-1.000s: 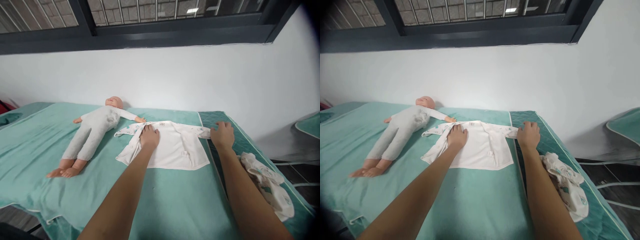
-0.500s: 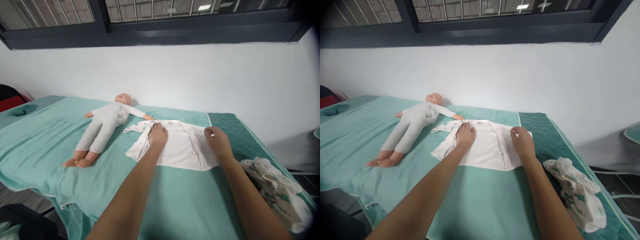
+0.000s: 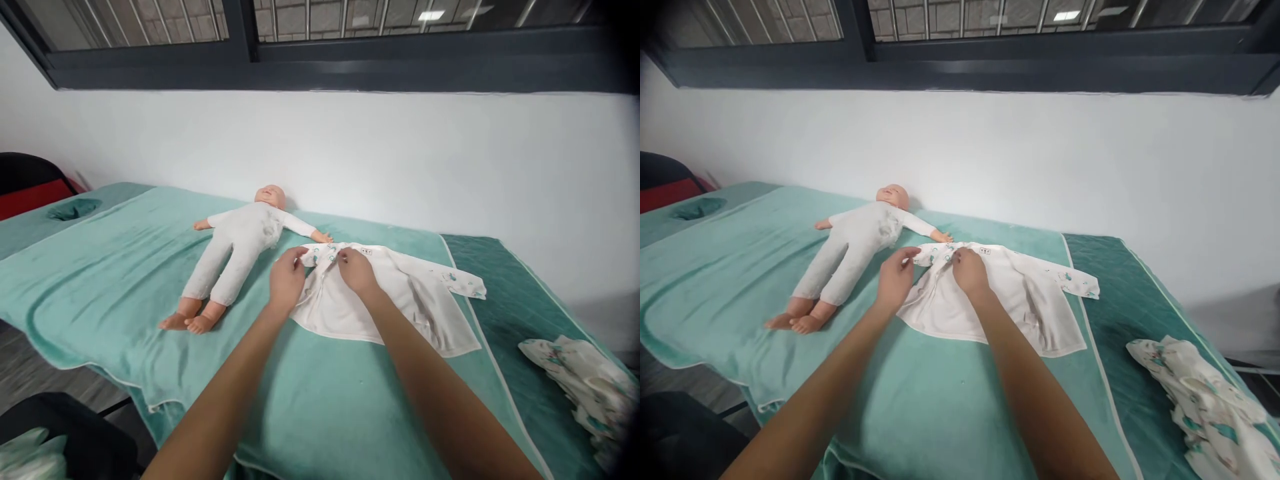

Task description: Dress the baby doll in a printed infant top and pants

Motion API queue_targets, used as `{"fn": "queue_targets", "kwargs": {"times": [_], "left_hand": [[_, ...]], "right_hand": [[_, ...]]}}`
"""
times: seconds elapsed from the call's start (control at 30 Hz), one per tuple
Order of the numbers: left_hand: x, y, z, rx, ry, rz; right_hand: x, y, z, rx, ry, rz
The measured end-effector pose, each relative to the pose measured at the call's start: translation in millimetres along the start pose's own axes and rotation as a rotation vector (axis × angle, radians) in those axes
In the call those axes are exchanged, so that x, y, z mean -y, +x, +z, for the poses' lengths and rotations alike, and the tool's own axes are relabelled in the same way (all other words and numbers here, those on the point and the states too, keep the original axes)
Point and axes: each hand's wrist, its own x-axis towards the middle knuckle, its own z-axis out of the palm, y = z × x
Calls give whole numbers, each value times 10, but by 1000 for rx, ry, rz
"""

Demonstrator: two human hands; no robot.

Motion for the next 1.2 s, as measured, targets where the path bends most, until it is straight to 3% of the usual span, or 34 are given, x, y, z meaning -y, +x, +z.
{"fn": "queue_targets", "kwargs": {"times": [0.1,0.23,0.33,0.47,0.83,1.0,1.07,1.2], "left_hand": [[326,68,-87,21,331,91],[569,118,-10,23,475,-12],[661,133,8,-112,347,0],[716,139,-15,-260,108,61],[733,183,-12,-194,-128,86],[642,116,-44,-293,-66,24],[567,21,-70,-246,-20,61],[373,-329,-140,61,41,108]], "right_hand": [[-31,147,88,-50,138,124],[-94,166,107,-49,294,154],[-118,137,82,-71,362,163],[-118,114,44,-159,248,143],[-287,161,-63,-79,224,232],[-314,165,-124,-22,228,244],[-310,160,-127,-5,232,232],[-299,148,-112,18,253,202]]}}
